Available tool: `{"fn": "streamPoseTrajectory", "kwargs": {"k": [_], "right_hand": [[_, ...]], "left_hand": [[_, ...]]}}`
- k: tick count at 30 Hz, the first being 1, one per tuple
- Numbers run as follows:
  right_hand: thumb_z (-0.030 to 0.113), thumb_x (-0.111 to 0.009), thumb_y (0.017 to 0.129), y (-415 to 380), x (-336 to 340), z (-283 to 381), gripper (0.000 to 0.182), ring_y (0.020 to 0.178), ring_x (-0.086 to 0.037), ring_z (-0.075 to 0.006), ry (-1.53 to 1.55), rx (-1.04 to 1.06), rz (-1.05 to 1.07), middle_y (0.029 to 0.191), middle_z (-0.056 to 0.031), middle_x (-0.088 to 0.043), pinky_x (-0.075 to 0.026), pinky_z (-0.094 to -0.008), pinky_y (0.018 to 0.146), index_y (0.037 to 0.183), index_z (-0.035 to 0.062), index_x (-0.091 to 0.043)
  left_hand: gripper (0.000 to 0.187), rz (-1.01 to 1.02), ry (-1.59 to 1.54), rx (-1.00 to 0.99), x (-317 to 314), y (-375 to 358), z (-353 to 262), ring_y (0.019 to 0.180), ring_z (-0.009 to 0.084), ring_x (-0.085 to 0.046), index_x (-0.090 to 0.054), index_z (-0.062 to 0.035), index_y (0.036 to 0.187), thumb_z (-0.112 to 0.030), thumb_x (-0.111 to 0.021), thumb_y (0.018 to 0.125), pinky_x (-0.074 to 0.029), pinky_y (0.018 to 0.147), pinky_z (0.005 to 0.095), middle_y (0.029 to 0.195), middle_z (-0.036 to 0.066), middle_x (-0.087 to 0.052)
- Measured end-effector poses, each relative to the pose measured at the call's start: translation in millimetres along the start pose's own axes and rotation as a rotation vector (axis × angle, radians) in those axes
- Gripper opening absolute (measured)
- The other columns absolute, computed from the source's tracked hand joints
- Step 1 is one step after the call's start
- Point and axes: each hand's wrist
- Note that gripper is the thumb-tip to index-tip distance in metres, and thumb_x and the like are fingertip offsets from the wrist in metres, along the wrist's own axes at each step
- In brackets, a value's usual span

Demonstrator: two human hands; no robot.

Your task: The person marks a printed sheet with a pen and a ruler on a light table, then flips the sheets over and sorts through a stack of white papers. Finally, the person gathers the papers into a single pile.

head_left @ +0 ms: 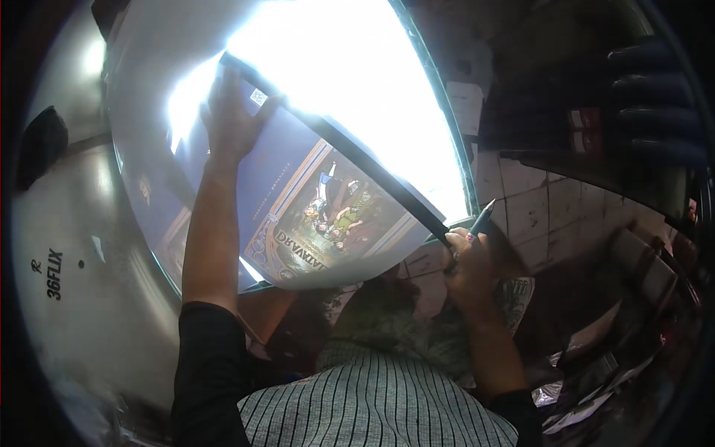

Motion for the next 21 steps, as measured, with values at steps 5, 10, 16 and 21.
{"fn": "streamPoseTrajectory", "kwargs": {"k": [5,10,16,21], "right_hand": [[-0.003,-0.07,0.079,2,1,-1,0.036,0.088,-0.062,-0.0309,-0.01,0.02,-0.01,0.101,-0.011,-0.067,-0.051,-0.0423,0.079,0.112,0.0062,-0.06],[-0.004,-0.07,0.077,1,0,-5,0.039,0.089,-0.061,-0.0307,0.012,0.024,-0.014,0.101,-0.0113,-0.066,-0.051,-0.0416,0.078,0.113,0.0063,-0.06],[-0.003,-0.071,0.075,2,0,-4,0.042,0.09,-0.061,-0.0311,0.02,0.012,-0.003,0.101,-0.0112,-0.066,-0.051,-0.0416,0.079,0.115,0.007,-0.06],[-0.002,-0.071,0.074,1,0,-5,0.043,0.09,-0.061,-0.0313,0.004,0.006,0.011,0.101,-0.0112,-0.066,-0.051,-0.0418,0.08,0.115,0.0073,-0.06]], "left_hand": [[0.1,-0.084,-0.045,-0.054,-16,3,13,0.152,0.0349,-0.014,-0.025,-0.0081,0.155,-0.071,-0.057,0.085,-0.01,0.118,0.0644,0.162,0.015,-0.023],[0.099,-0.209,0.004,-0.112,-30,3,25,0.152,0.0342,-0.014,-0.025,-0.0084,0.155,-0.071,-0.057,0.085,-0.009,0.117,0.0658,0.163,0.015,-0.023],[0.099,-0.222,-0.007,-0.127,-29,4,24,0.152,0.0328,-0.014,-0.025,-0.0093,0.155,-0.07,-0.058,0.085,-0.008,0.117,0.0662,0.163,0.014,-0.023],[0.099,-0.193,-0.02,-0.105,-23,2,17,0.152,0.0328,-0.014,-0.025,-0.0094,0.155,-0.071,-0.059,0.085,-0.008,0.117,0.0659,0.163,0.014,-0.023]]}}
Point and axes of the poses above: each hand's wrist, its own y-axis towards the middle knuckle, its own x-axis out of the back of the hand, z = x × y
